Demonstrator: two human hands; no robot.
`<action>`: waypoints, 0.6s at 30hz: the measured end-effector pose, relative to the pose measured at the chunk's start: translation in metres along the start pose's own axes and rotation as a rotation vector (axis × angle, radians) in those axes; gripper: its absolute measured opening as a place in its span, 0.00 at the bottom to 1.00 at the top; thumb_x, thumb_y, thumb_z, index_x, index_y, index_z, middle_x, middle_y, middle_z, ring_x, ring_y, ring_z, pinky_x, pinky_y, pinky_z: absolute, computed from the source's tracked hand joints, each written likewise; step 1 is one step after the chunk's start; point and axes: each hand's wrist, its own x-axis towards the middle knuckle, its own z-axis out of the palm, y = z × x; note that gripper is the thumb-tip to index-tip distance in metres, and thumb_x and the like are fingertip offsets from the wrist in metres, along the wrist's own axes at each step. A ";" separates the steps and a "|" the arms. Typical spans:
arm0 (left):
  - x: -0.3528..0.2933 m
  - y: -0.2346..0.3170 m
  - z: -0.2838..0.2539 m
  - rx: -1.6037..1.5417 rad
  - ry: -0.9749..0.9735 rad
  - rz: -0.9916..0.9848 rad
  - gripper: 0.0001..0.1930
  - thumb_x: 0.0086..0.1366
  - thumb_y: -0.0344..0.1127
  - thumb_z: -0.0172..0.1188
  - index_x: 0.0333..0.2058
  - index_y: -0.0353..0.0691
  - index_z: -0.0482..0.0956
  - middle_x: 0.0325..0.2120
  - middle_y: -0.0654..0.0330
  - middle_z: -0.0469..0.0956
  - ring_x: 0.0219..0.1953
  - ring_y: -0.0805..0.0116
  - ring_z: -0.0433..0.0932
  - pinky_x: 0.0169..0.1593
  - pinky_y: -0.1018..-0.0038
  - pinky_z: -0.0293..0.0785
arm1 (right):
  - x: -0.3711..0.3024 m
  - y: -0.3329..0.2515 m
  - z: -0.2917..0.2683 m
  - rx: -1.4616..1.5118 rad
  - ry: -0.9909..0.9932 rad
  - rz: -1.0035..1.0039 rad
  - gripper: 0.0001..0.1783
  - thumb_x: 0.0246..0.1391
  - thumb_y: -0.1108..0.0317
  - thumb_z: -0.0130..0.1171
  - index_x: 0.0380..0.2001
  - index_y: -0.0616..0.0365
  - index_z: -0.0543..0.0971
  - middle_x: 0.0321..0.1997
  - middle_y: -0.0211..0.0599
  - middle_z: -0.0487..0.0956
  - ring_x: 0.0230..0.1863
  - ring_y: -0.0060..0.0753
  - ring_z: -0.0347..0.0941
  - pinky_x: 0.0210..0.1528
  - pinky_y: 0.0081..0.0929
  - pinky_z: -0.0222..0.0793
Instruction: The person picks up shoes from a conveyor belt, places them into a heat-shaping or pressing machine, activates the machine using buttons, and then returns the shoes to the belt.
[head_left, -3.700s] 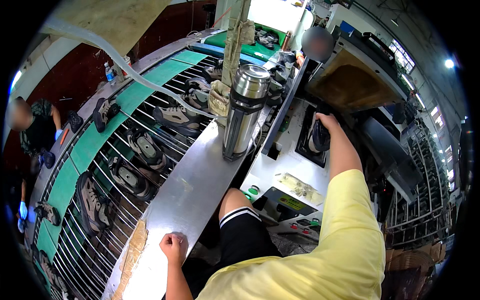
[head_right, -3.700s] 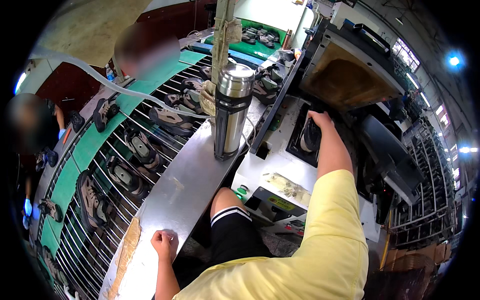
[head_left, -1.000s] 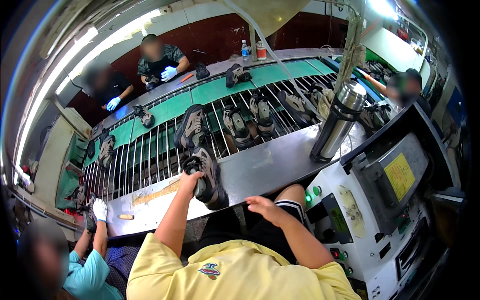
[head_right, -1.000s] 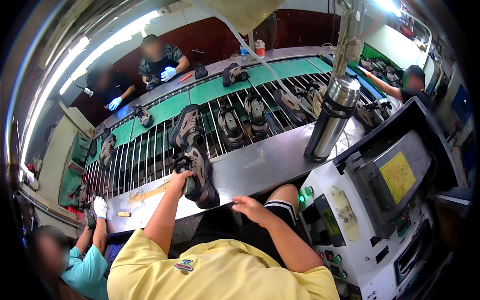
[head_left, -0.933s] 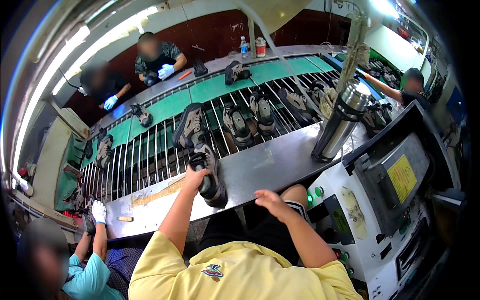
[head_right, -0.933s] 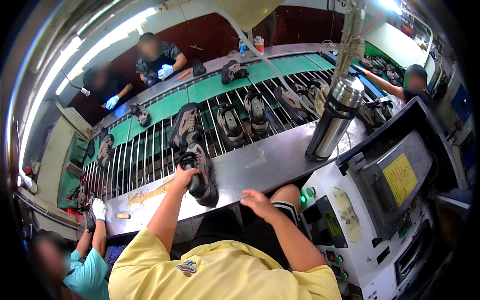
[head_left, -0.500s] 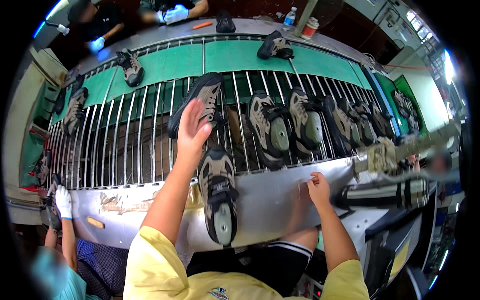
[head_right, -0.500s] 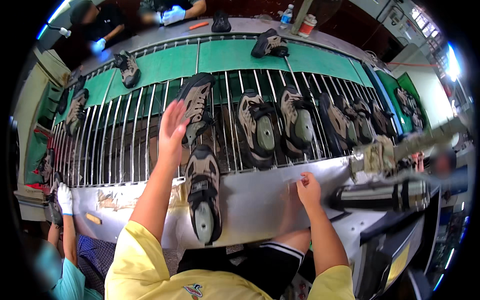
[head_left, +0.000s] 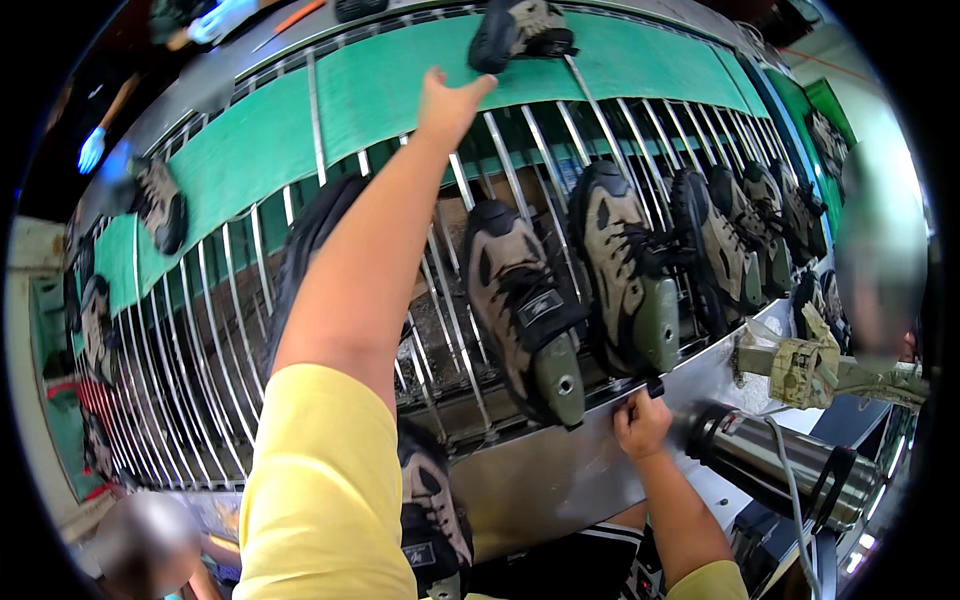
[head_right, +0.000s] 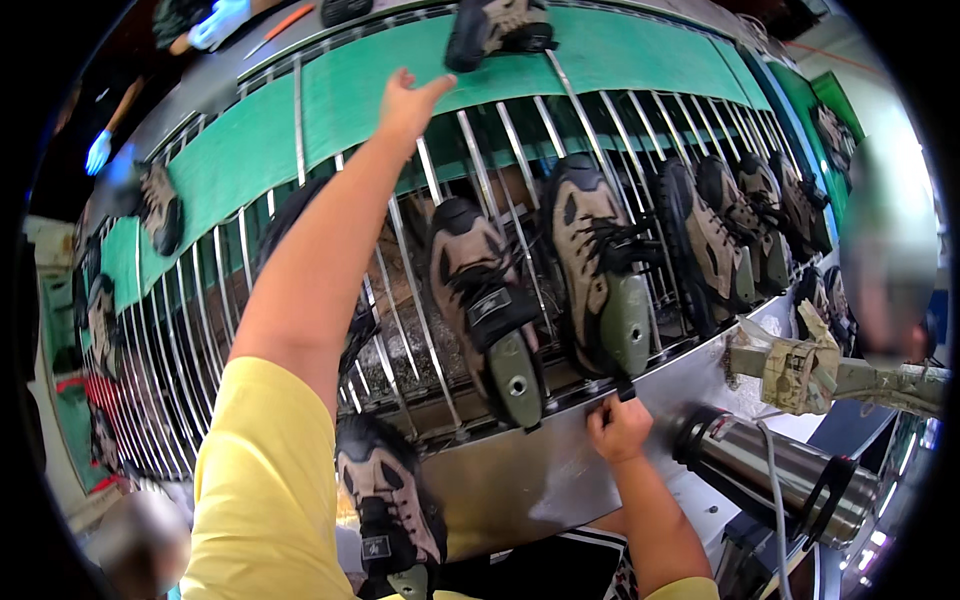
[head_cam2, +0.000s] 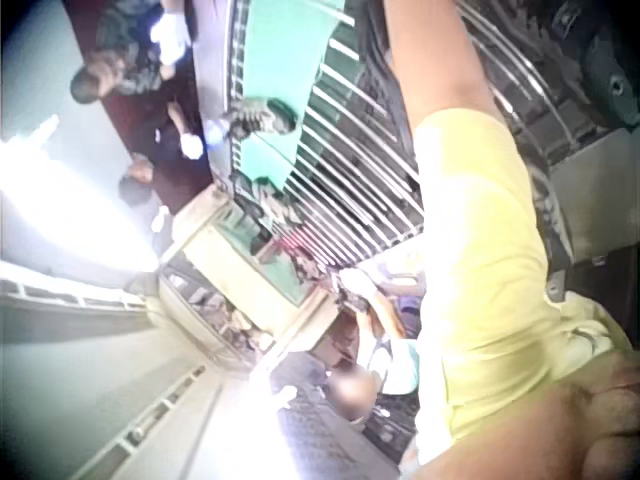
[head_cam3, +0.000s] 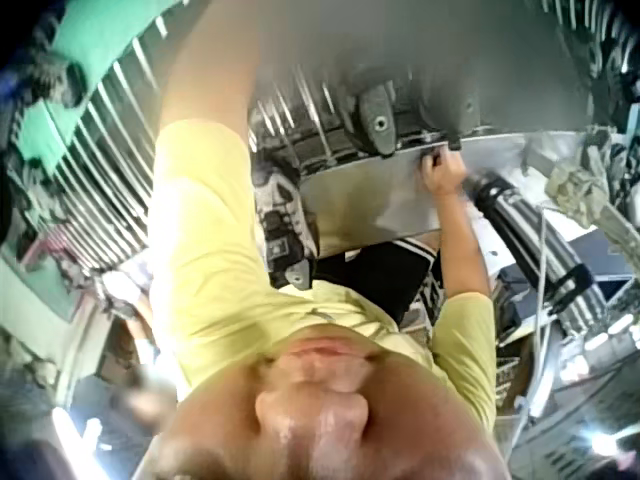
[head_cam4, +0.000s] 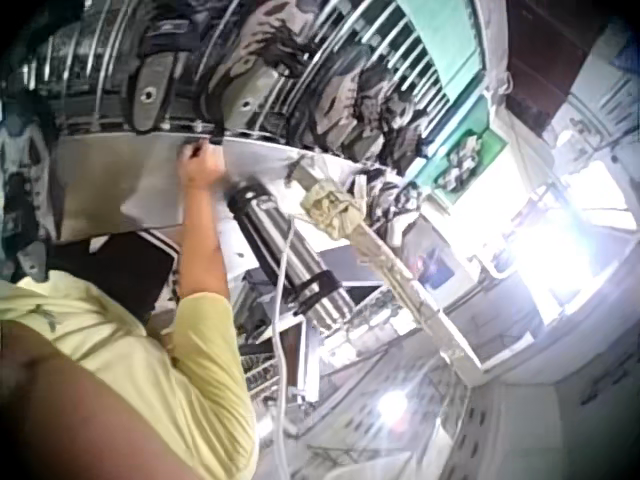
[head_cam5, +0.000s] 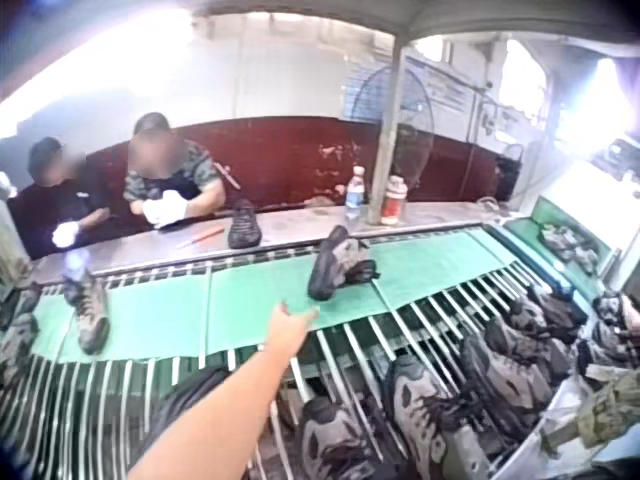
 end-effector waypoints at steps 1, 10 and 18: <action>0.024 -0.008 0.014 0.029 0.036 0.040 0.56 0.40 0.55 0.72 0.60 0.25 0.55 0.58 0.38 0.63 0.60 0.49 0.64 0.62 0.64 0.62 | 0.000 0.001 -0.001 0.022 -0.002 -0.009 0.06 0.33 0.71 0.58 0.18 0.53 0.71 0.17 0.35 0.69 0.20 0.43 0.68 0.22 0.36 0.63; 0.134 -0.014 0.091 0.237 -0.021 0.211 0.51 0.35 0.51 0.76 0.55 0.26 0.63 0.48 0.42 0.74 0.50 0.50 0.75 0.53 0.64 0.71 | 0.013 -0.001 -0.013 0.089 0.029 -0.023 0.09 0.29 0.69 0.61 0.19 0.53 0.72 0.18 0.32 0.70 0.21 0.38 0.69 0.22 0.31 0.67; 0.132 -0.017 0.076 0.187 -0.085 0.091 0.36 0.36 0.45 0.77 0.43 0.28 0.76 0.40 0.48 0.79 0.41 0.60 0.79 0.47 0.67 0.73 | 0.005 0.002 -0.012 0.056 0.026 -0.016 0.10 0.28 0.65 0.62 0.15 0.55 0.71 0.20 0.37 0.70 0.20 0.43 0.68 0.21 0.37 0.66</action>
